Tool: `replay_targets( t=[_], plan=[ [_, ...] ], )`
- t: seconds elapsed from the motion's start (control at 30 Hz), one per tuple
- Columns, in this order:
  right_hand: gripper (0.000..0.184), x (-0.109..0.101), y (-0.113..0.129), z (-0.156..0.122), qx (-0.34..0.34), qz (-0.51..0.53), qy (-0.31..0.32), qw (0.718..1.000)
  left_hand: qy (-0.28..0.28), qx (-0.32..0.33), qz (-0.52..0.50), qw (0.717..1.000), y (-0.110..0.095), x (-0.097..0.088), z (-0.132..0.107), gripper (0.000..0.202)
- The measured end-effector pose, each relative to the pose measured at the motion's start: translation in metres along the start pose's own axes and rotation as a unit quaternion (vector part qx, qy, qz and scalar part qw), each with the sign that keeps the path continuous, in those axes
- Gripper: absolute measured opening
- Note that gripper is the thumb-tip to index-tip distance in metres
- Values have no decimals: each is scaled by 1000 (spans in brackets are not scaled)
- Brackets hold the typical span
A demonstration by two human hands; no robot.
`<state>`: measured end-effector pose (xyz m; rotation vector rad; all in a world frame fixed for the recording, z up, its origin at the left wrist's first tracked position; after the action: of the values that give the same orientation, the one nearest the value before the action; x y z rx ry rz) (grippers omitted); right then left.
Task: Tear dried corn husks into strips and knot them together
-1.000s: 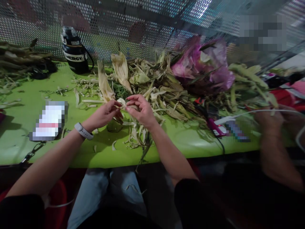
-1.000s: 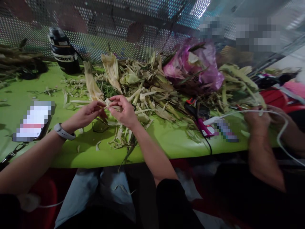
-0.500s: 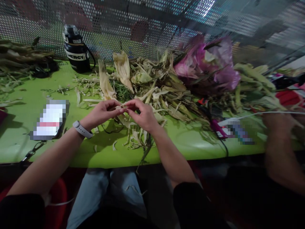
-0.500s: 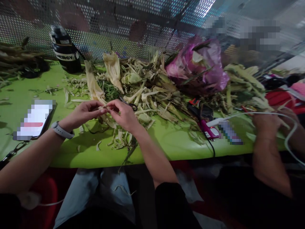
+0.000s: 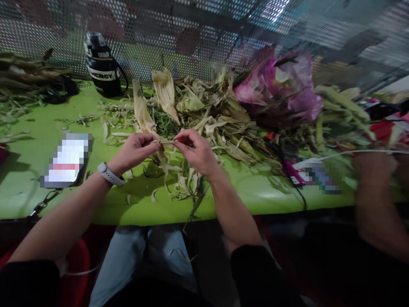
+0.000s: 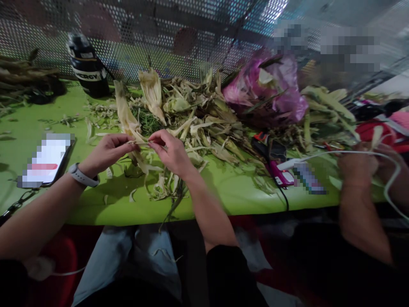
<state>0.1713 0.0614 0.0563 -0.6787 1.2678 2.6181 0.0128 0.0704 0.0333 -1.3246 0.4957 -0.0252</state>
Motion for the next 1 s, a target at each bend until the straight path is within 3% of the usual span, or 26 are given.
replay_targets(
  t=[0.13,0.33,0.47,0.63,0.83,1.0],
  plan=[
    [14,-6,-8,-1,33,43,28,998,-2,19,-5,1000,-3,-4,0,22],
    [22,0,-8,0,76,93,83,989,125,17,-13,992,-13,19,-5,23],
    [25,16,-12,-2,109,107,157,976,132,0,-61,989,-12,24,-7,24],
    [32,14,-14,0,79,109,123,983,101,-45,-130,985,2,23,-5,36],
    [31,8,1,3,-13,37,59,997,144,-61,-92,983,2,33,-7,31],
    [30,9,3,6,-38,-6,30,999,151,-66,-85,983,0,35,-8,37]
  ],
)
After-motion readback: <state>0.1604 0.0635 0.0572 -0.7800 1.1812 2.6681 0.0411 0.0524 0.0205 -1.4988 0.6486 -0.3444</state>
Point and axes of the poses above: each hand's wrist, its own z-axis towards the middle knuckle, its own x-axis out of the palm, y = z × x, the point moved 8 cm from there along z, towards the middle knuckle, and after that the axes turned 1 degree about z, right-handed, at the moved point
